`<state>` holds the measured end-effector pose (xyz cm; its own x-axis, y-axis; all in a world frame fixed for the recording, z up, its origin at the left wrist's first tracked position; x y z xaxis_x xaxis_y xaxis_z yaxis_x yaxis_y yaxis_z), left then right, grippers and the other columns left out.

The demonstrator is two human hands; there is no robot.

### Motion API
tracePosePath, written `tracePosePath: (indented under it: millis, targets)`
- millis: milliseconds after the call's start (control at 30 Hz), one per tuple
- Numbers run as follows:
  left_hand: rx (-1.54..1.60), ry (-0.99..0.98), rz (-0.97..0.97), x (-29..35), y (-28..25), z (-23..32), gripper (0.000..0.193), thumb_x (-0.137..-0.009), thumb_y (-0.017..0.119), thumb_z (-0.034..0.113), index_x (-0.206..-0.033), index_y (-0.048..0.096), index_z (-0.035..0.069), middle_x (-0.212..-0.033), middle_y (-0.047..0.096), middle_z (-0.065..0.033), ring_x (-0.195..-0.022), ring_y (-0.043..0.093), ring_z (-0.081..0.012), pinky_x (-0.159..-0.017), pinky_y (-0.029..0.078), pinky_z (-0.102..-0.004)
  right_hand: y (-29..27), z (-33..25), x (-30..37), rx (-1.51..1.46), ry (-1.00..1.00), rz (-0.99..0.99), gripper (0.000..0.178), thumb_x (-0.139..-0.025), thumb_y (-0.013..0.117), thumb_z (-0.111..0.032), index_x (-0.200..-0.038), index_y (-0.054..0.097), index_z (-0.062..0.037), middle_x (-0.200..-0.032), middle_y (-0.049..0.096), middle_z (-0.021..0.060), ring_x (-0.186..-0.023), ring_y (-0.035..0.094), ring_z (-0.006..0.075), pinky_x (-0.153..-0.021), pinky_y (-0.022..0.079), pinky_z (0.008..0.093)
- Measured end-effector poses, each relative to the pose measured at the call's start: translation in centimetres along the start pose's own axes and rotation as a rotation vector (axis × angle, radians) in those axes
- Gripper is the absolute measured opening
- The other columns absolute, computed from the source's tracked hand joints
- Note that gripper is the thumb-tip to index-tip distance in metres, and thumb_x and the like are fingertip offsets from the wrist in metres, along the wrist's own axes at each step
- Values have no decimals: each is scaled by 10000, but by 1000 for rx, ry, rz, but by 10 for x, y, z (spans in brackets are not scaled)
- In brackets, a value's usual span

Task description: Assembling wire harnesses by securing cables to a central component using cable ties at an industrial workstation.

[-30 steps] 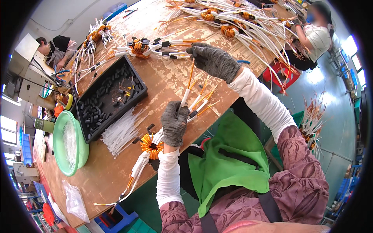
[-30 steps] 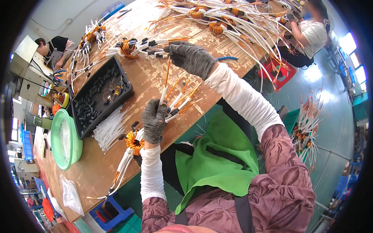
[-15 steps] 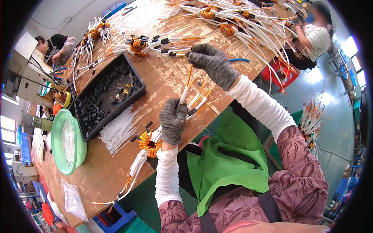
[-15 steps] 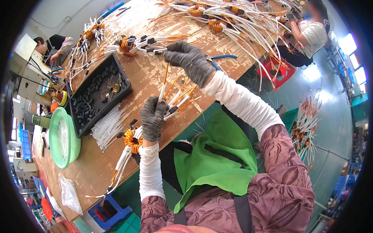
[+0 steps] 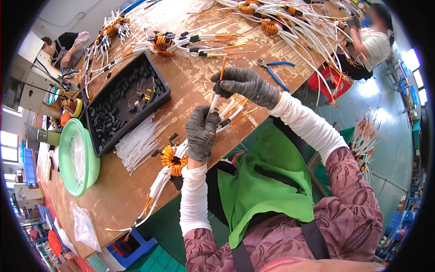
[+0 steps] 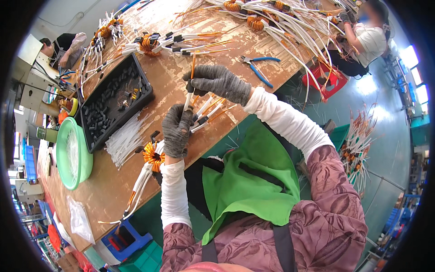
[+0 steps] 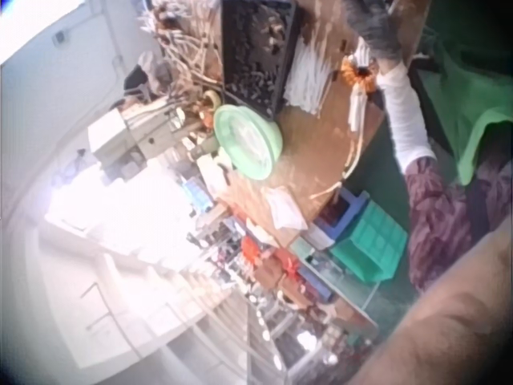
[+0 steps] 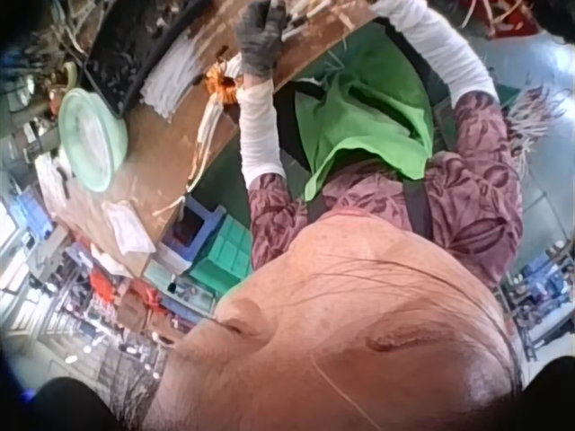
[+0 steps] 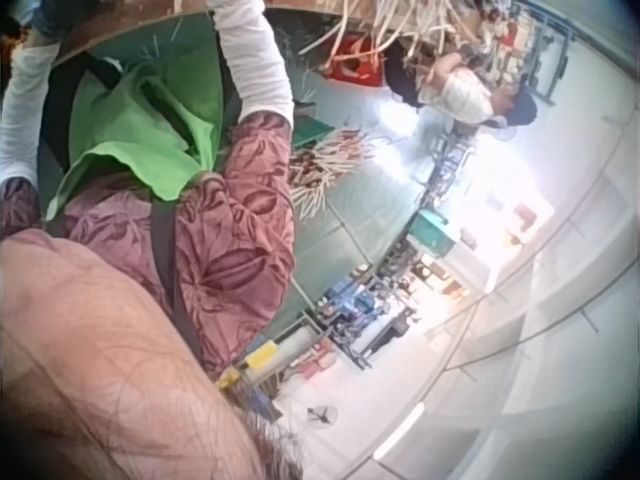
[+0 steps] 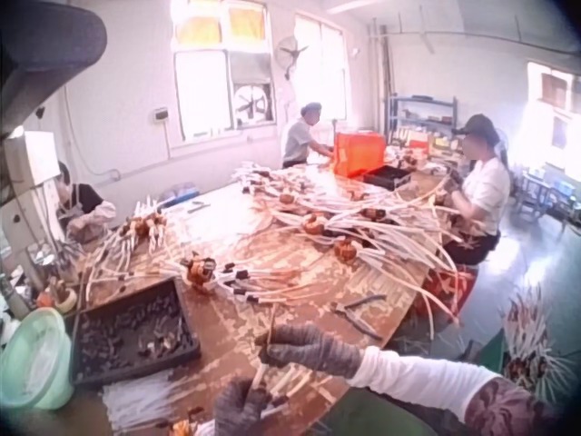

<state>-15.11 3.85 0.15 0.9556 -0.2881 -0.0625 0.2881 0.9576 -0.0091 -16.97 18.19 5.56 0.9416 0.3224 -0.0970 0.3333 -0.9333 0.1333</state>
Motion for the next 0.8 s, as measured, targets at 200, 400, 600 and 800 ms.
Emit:
tracePosePath:
  millis: [200, 400, 600, 800]
  targets:
    - [-10, -7, -6, 0, 1, 0, 91, -859, 566, 68, -887, 582, -17, -714, 607, -58, -630, 540, -82, -581, 464, -248, 1, 6, 7, 48, 36, 168, 231, -838, 644, -158, -992, 588, 7, -844, 629, 49, -723, 584, 108, -655, 486, 243]
    - [45, 43, -7, -3, 1, -8, 88, -837, 576, 43, -898, 579, -21, -722, 615, -81, -634, 562, -104, -585, 464, -249, 16, 32, 15, 190, -42, 352, 294, -763, 724, -248, -836, 592, 5, -681, 599, 28, -639, 535, 63, -562, 457, 236]
    - [-560, 405, 144, 37, -15, 79, 338, -795, 628, 97, -1099, 535, -20, -988, 595, -130, -907, 572, -211, -847, 438, -322, 21, 40, 3, 108, 218, 271, 277, -764, 719, -249, -820, 598, -6, -655, 591, 23, -515, 527, 75, -464, 442, 238]
    - [-883, 245, 272, 89, -111, 74, 629, -696, 736, 362, -1163, 507, 7, -1029, 546, -158, -989, 529, -298, -869, 414, -389, 27, 56, 6, 63, 336, 243, 291, -764, 719, -270, -870, 629, -14, -668, 596, 30, -488, 541, 97, -438, 468, 244]
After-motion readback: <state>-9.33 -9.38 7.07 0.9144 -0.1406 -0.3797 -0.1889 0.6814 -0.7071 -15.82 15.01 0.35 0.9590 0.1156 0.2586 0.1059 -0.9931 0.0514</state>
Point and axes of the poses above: each hand's wrist, its own x-axis away from the middle knuckle, its own y-axis out of the palm, z = x × y, the point moved 9 cm from there along -x, towards the middle knuckle
